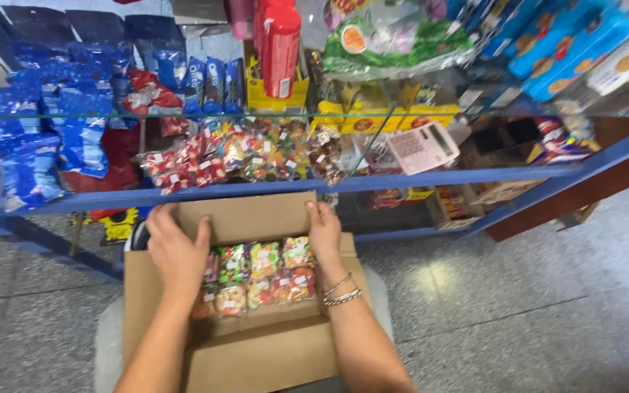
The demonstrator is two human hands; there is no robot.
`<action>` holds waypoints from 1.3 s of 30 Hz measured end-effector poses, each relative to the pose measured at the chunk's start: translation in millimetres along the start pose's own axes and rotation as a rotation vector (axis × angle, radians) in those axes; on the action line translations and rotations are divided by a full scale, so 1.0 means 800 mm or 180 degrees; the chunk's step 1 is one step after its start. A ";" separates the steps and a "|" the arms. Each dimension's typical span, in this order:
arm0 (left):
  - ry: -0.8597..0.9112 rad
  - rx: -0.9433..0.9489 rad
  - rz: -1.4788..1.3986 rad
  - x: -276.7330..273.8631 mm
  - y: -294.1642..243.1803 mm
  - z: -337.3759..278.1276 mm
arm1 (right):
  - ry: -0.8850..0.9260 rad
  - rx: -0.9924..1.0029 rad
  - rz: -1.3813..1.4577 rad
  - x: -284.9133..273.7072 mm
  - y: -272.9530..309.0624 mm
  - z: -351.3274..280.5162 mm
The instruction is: Packing individually wrapped candy packets from a display shelf into a cardboard box.
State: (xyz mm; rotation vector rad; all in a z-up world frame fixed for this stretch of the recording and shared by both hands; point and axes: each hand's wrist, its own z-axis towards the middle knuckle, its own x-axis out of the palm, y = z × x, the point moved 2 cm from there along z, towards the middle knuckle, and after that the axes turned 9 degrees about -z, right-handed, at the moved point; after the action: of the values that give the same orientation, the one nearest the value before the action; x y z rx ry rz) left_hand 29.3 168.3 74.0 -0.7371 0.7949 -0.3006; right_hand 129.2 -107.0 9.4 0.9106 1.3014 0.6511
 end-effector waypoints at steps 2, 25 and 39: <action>0.0128 -0.0124 -0.0043 -0.006 -0.022 0.000 | 0.0001 -0.0031 0.0009 -0.004 -0.001 0.005; 0.1022 -0.1023 -0.0274 0.035 0.000 0.021 | 0.0540 0.0299 -0.1145 -0.022 0.029 0.020; 0.1029 -0.1202 -0.0395 0.031 0.001 0.020 | 0.0446 0.0107 -0.0768 -0.011 0.004 0.020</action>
State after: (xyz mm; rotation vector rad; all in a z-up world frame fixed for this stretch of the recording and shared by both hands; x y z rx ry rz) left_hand 57.6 164.3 67.3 -1.1126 1.1318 -0.3927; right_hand 143.9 -116.0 17.3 0.7301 1.5239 0.5120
